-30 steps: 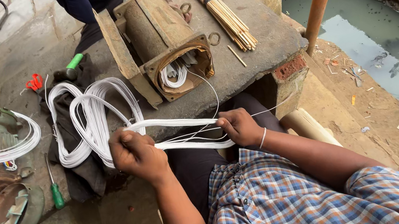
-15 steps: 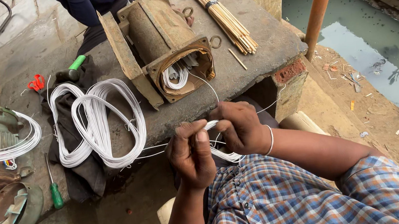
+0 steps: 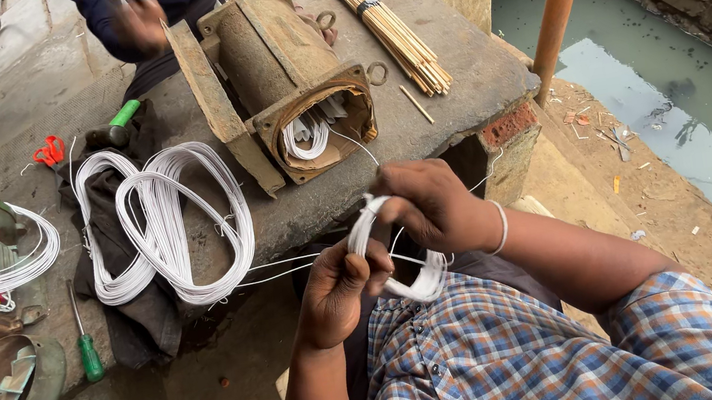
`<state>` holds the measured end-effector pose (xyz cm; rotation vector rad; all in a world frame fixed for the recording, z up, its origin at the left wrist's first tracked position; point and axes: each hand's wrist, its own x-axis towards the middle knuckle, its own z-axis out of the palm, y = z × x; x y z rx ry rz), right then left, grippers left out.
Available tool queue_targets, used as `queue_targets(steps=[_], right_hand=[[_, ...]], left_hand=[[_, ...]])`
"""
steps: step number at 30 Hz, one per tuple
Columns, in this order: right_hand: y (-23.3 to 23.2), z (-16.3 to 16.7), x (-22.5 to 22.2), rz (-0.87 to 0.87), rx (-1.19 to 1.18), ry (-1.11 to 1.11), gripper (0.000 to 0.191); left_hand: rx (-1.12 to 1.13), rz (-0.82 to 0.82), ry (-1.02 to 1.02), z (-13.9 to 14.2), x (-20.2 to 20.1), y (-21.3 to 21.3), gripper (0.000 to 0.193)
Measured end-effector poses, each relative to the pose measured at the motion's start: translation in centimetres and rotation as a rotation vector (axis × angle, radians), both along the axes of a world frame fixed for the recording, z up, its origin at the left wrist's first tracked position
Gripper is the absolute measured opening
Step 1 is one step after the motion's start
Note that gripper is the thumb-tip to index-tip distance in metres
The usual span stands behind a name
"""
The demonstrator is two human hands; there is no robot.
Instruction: The person sits on a chair at an outdoor stone workbench and threads white wire into an open wooden winding box. They pull loops of wire through the box, gather and coil the wire by hand, and press the coils into the box while feeding more wire.
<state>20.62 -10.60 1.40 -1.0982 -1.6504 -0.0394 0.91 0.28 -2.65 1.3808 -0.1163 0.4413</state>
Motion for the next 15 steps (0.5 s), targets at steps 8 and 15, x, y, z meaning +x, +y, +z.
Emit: queue_targets(steps=[8, 15], right_hand=[[0.1, 1.0, -1.8, 0.042, -0.130, 0.374, 0.040], [1.8, -0.5, -0.7, -0.025, 0.033, 0.421, 0.037]], left_hand=[[0.528, 0.755, -0.141, 0.3, 3.2, -1.6, 0.038], [0.678, 1.103, -0.361, -1.2, 5.5, -1.6, 0.034]])
